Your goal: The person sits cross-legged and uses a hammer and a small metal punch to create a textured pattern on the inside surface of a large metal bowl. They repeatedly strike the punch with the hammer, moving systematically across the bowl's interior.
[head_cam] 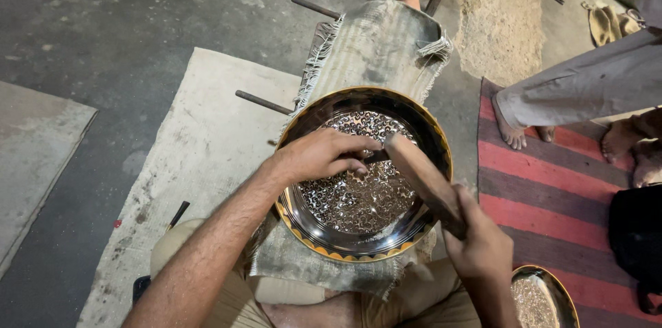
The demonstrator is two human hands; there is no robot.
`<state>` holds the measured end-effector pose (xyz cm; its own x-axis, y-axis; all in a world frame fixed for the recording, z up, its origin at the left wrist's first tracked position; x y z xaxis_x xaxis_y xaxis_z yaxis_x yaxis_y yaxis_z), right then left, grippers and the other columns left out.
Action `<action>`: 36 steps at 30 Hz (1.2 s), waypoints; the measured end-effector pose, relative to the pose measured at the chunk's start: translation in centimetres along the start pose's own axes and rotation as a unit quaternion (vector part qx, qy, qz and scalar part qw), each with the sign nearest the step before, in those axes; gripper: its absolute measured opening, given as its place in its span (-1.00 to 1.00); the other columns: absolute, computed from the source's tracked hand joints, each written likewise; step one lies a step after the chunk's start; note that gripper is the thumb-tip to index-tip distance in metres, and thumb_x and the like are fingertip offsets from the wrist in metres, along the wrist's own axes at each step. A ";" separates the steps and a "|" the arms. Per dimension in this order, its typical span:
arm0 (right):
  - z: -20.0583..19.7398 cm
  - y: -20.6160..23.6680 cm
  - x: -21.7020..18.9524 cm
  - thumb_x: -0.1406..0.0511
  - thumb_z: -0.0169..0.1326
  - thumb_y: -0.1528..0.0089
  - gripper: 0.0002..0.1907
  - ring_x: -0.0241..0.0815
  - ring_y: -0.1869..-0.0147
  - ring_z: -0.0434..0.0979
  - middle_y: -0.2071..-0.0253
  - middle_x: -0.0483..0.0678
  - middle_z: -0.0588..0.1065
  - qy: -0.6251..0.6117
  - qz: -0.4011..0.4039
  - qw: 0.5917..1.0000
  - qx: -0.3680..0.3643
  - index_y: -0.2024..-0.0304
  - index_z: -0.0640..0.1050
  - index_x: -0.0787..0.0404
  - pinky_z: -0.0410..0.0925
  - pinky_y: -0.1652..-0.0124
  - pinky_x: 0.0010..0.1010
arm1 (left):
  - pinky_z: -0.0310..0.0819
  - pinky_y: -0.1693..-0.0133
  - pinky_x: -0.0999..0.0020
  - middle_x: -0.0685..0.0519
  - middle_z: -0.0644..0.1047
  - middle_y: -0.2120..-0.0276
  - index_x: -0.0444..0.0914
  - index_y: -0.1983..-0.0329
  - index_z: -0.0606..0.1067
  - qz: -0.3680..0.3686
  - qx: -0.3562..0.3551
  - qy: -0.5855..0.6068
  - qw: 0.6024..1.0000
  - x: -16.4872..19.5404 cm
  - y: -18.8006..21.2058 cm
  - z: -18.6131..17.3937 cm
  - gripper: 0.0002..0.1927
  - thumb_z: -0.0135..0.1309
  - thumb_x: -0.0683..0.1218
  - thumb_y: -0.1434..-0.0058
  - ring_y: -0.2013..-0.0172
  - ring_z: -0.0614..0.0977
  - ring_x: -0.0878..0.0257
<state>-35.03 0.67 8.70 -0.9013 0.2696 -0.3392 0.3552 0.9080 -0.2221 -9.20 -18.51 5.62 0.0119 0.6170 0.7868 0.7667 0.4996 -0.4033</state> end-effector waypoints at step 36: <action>-1.1 0.1 1.0 0.26 0.31 -0.13 -0.35 0.18 0.09 0.63 0.14 0.16 0.58 -0.011 -0.018 1.000 0.018 -0.26 0.44 0.07 0.47 0.14 -0.16 | 0.60 0.03 0.20 0.00 0.70 0.17 -0.11 -0.23 0.49 -0.043 0.008 0.011 0.999 0.3 -0.3 0.0 -0.51 0.23 -0.05 -0.21 0.14 0.75 0.13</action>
<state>-36.17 1.38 9.38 -0.9082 0.2292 -0.3503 0.3315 0.9047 -0.2676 -9.40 -18.48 5.95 -0.0397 0.5575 0.8292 0.7548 0.5605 -0.3407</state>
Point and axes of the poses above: each hand's wrist, its own y-axis away from the middle knuckle, its own z-axis out of the palm, x = y × z, the point moved 5 cm from there along -y, towards the middle knuckle
